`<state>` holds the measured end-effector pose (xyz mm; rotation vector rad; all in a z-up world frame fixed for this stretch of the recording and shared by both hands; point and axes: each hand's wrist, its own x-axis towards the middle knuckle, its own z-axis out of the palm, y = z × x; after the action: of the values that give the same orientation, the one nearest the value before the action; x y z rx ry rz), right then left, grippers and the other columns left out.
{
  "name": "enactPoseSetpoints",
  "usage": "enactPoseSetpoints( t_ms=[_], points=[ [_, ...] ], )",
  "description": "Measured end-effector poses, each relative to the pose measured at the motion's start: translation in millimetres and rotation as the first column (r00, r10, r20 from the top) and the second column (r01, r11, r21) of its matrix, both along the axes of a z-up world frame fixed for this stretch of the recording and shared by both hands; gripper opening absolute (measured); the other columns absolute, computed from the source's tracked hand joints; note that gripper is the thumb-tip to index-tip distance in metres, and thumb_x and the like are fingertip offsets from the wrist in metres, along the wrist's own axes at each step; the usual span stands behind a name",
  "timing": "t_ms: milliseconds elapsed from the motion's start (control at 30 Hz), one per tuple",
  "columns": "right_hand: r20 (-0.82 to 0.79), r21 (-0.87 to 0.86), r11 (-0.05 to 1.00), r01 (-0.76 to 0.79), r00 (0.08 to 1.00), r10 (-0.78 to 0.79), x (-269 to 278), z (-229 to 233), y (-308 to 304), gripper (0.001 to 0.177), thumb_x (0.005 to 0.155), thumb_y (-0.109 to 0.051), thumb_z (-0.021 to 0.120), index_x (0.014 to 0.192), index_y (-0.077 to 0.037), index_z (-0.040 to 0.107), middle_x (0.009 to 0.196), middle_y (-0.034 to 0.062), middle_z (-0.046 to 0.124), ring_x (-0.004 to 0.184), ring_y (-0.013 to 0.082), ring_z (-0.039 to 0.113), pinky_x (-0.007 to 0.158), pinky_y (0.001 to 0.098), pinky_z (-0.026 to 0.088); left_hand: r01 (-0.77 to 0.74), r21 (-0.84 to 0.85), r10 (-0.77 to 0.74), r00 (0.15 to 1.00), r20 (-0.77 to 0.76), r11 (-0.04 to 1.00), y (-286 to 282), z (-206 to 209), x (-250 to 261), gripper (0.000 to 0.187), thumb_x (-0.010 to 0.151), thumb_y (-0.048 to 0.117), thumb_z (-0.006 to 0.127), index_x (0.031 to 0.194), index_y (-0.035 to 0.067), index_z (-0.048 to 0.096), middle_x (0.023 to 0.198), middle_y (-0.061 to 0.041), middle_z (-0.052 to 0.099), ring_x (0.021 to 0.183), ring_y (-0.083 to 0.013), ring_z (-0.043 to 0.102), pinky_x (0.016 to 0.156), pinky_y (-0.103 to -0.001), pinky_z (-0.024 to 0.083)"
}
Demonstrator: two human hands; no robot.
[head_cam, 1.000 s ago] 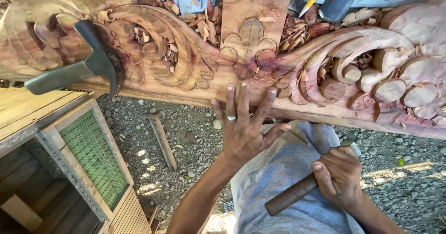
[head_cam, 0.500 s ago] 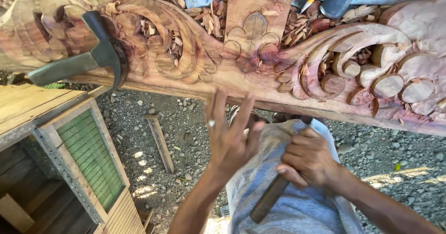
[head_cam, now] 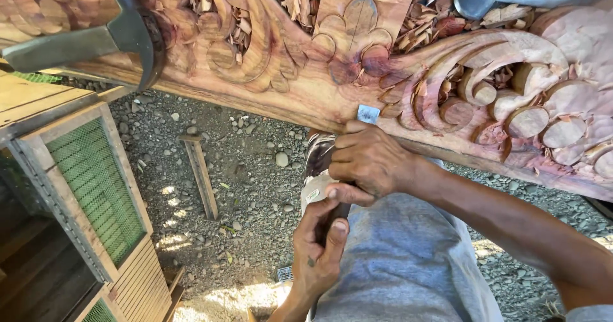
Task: Woodworker uses a mallet and chisels to carve intricate decorative patterns into a large piece of wood.
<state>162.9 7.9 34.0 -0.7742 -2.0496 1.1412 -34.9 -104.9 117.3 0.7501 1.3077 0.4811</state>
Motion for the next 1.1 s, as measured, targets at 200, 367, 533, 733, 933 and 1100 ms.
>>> enactPoseSetpoints(
  t_ms=[200, 367, 533, 733, 933, 1100],
  points=[
    [0.026, -0.024, 1.0, -0.012, 1.0, 0.013, 2.4, -6.0, -3.9, 0.032, 0.095, -0.025, 0.06, 0.066, -0.011, 0.056, 0.062, 0.0056, 0.05, 0.062, 0.0263, 0.052, 0.064, 0.0427, 0.039, -0.076, 0.01, 0.076, 0.996, -0.046, 0.997, -11.7, -12.2, 14.9, 0.041, 0.105, 0.031, 0.062, 0.13, -0.001, 0.059, 0.083, 0.004, 0.052, 0.074, -0.0057, 0.044, 0.067, -0.024, 0.038],
    [0.043, -0.012, 1.0, 0.002, 0.999, -0.001, 3.5, -6.0, 1.3, 0.034, 0.092, -0.023, 0.062, 0.061, -0.011, 0.054, 0.059, 0.0056, 0.051, 0.061, 0.0262, 0.052, 0.065, 0.0434, 0.039, -0.121, 0.055, 0.125, 0.989, -0.085, 0.991, -12.7, -16.4, 22.9, 0.04, 0.104, 0.031, 0.063, 0.127, -0.001, 0.06, 0.08, 0.004, 0.051, 0.072, -0.005, 0.044, 0.064, -0.023, 0.038],
    [0.008, -0.005, 1.0, 0.017, 1.0, -0.017, 4.8, -2.6, 0.7, 0.032, 0.089, -0.022, 0.063, 0.06, -0.011, 0.055, 0.059, 0.0052, 0.052, 0.06, 0.0264, 0.051, 0.064, 0.043, 0.038, -0.18, 0.034, 0.182, 0.982, -0.056, 0.983, -11.6, -9.9, 29.6, 0.04, 0.104, 0.029, 0.064, 0.128, -0.002, 0.059, 0.085, 0.003, 0.054, 0.074, -0.0057, 0.046, 0.067, -0.023, 0.04],
    [0.003, 0.0, 1.0, 0.003, 1.0, -0.003, 3.3, -9.1, 4.1, 0.033, 0.089, -0.022, 0.063, 0.059, -0.011, 0.055, 0.059, 0.0045, 0.053, 0.059, 0.0254, 0.051, 0.063, 0.042, 0.039, -0.181, 0.027, 0.183, 0.98, -0.079, 0.983, -13.7, -11.0, 27.0, 0.037, 0.103, 0.024, 0.063, 0.128, -0.003, 0.06, 0.085, 0.002, 0.056, 0.075, -0.0058, 0.048, 0.067, -0.023, 0.042],
    [0.016, -0.025, 0.999, 0.023, 1.0, -0.022, 1.8, -9.6, 3.0, 0.032, 0.09, -0.023, 0.062, 0.06, -0.012, 0.056, 0.061, 0.0038, 0.053, 0.062, 0.0249, 0.052, 0.065, 0.0414, 0.041, -0.194, 0.009, 0.194, 0.977, -0.094, 0.981, -12.5, -15.5, 27.1, 0.032, 0.103, 0.022, 0.063, 0.125, -0.003, 0.06, 0.086, 0.001, 0.058, 0.073, -0.0058, 0.048, 0.065, -0.023, 0.042],
    [0.046, -0.036, 0.998, 0.055, 0.998, -0.053, -0.1, -11.4, 2.1, 0.032, 0.089, -0.022, 0.062, 0.059, -0.013, 0.056, 0.06, 0.004, 0.052, 0.062, 0.0252, 0.052, 0.065, 0.0421, 0.041, -0.204, -0.005, 0.203, 0.977, -0.061, 0.979, -12.1, -23.9, 23.5, 0.034, 0.104, 0.024, 0.065, 0.123, -0.003, 0.058, 0.085, 0.002, 0.056, 0.071, -0.006, 0.048, 0.062, -0.024, 0.04]
  ],
)
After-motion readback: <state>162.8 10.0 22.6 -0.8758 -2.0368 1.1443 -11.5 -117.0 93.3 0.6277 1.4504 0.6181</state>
